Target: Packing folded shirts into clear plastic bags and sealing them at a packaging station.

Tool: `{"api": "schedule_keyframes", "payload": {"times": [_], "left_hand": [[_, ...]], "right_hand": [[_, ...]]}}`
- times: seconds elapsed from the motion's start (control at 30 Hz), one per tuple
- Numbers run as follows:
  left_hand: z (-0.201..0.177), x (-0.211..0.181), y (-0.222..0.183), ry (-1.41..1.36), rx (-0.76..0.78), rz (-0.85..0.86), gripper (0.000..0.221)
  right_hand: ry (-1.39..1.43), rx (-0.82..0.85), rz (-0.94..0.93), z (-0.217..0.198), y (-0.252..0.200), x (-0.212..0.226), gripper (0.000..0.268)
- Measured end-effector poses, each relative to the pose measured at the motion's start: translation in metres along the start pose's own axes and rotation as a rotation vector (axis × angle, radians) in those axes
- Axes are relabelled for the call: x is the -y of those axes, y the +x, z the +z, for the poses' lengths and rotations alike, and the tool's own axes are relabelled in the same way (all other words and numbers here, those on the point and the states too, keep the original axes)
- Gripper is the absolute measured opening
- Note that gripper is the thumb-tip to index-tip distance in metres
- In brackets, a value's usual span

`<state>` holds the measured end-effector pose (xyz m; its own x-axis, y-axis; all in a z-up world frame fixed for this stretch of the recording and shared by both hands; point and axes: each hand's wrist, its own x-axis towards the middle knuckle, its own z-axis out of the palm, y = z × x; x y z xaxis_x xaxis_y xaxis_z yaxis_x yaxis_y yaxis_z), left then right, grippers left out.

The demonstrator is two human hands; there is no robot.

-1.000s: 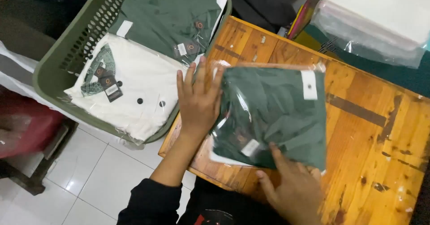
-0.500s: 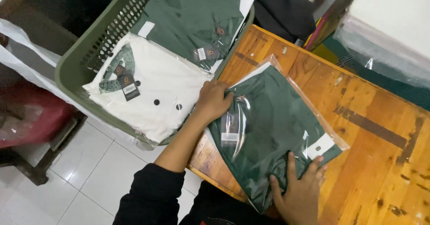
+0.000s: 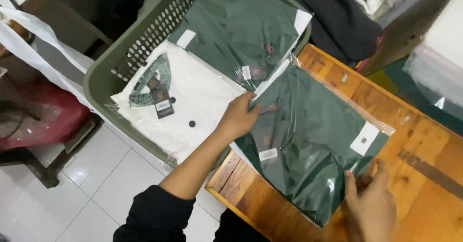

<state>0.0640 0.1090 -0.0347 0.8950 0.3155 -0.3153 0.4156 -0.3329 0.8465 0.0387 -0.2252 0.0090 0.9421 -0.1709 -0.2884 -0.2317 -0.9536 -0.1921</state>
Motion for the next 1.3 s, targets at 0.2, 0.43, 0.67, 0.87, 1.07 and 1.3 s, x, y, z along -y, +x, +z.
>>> {"api": "schedule_keyframes", "payload": {"times": [0.2, 0.43, 0.67, 0.87, 1.07, 1.3], "left_hand": [[-0.012, 0.004, -0.013, -0.216, -0.064, 0.120, 0.024], [-0.101, -0.014, 0.063, -0.133, -0.262, 0.281, 0.024], [-0.191, 0.009, 0.188, -0.096, -0.361, 0.430, 0.021], [-0.200, 0.044, 0.241, -0.031, -0.544, 0.487, 0.023], [-0.182, 0.089, 0.249, 0.435, -0.369, -0.006, 0.053], [-0.179, 0.103, 0.251, 0.522, -0.396, -0.008, 0.062]], "right_hand": [[0.584, -0.008, -0.114, 0.017, 0.011, -0.012, 0.073], [0.929, -0.020, -0.480, 0.035, 0.057, 0.069, 0.035], [0.645, -0.406, -0.985, 0.045, 0.139, 0.195, 0.026], [0.325, -0.533, -0.863, 0.087, 0.186, 0.254, 0.026], [0.096, -0.748, -0.895, 0.103, 0.192, 0.258, 0.020], [-0.025, -0.526, -0.961, 0.109, 0.197, 0.262, 0.037]]}}
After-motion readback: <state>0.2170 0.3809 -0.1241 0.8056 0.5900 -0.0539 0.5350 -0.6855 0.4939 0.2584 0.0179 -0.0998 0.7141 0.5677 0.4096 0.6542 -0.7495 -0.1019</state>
